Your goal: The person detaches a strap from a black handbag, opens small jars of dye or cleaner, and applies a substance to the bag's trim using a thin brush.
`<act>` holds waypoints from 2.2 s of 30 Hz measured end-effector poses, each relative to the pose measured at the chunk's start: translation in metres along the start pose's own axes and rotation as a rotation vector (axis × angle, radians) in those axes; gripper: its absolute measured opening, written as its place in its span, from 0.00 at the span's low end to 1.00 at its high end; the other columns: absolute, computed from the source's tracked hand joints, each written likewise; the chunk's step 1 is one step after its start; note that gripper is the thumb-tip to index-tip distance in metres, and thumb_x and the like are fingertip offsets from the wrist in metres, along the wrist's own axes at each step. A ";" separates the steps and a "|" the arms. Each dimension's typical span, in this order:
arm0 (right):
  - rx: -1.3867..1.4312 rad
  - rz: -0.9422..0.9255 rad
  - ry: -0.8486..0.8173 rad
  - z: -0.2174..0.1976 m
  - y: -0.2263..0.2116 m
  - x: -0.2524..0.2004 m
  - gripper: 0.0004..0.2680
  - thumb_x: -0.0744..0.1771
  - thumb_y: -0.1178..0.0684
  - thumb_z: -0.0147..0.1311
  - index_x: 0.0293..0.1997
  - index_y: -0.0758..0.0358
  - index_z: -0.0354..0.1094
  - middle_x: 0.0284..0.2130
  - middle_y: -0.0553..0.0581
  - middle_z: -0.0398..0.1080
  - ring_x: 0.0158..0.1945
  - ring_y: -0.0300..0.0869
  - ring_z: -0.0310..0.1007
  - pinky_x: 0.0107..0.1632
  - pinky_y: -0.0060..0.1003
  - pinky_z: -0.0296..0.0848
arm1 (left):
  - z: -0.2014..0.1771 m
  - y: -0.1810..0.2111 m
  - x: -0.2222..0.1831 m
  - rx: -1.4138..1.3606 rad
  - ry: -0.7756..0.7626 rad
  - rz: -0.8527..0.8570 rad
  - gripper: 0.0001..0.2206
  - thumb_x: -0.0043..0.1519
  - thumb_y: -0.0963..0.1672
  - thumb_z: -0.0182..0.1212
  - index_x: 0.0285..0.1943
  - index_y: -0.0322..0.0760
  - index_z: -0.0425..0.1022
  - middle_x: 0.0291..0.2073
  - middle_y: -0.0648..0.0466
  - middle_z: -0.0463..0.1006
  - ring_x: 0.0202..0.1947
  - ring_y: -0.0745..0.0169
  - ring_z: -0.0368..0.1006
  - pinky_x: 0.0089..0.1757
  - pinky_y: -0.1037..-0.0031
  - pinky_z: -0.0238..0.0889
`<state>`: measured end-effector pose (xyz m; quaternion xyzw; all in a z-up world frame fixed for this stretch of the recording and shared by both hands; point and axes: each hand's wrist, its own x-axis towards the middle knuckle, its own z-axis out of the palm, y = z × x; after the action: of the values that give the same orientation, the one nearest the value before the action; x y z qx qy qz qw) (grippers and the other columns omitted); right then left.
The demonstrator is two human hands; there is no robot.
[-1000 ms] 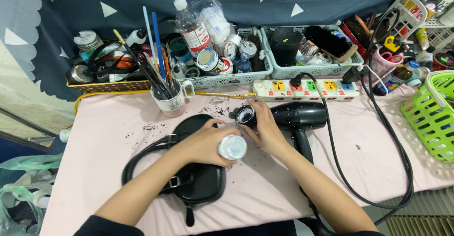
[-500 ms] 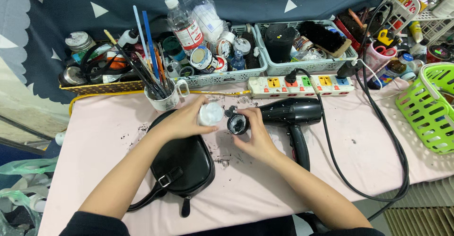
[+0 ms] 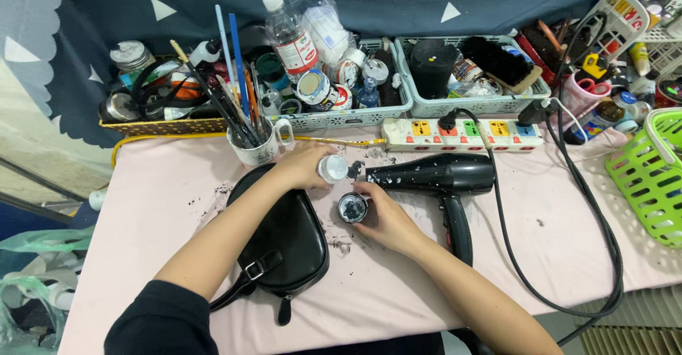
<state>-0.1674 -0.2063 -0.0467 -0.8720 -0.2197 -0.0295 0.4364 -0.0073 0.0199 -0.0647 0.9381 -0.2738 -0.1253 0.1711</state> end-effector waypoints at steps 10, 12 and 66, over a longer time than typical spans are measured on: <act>-0.163 -0.066 0.085 0.010 -0.009 0.003 0.27 0.61 0.58 0.66 0.66 0.63 0.54 0.58 0.68 0.63 0.61 0.62 0.65 0.62 0.50 0.65 | 0.007 0.000 0.001 0.030 0.032 -0.046 0.52 0.38 0.49 0.81 0.74 0.47 0.54 0.56 0.48 0.78 0.58 0.47 0.74 0.52 0.50 0.64; -0.211 -0.027 0.089 0.011 -0.011 0.003 0.27 0.62 0.56 0.66 0.66 0.63 0.54 0.58 0.68 0.63 0.60 0.63 0.65 0.61 0.52 0.65 | 0.004 0.007 -0.006 0.061 0.026 -0.079 0.54 0.39 0.51 0.81 0.76 0.45 0.50 0.57 0.46 0.77 0.57 0.45 0.73 0.53 0.48 0.62; -0.377 -0.167 0.548 0.021 0.033 0.217 0.27 0.65 0.57 0.70 0.70 0.57 0.57 0.63 0.63 0.61 0.67 0.56 0.63 0.69 0.47 0.65 | -0.036 -0.065 -0.097 -0.184 0.589 -0.358 0.38 0.55 0.52 0.72 0.68 0.32 0.55 0.54 0.40 0.74 0.54 0.40 0.72 0.45 0.53 0.69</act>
<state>0.0392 -0.1295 -0.0317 -0.8759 -0.1554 -0.3385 0.3066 -0.0441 0.1339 -0.0437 0.9478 -0.0314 0.0983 0.3018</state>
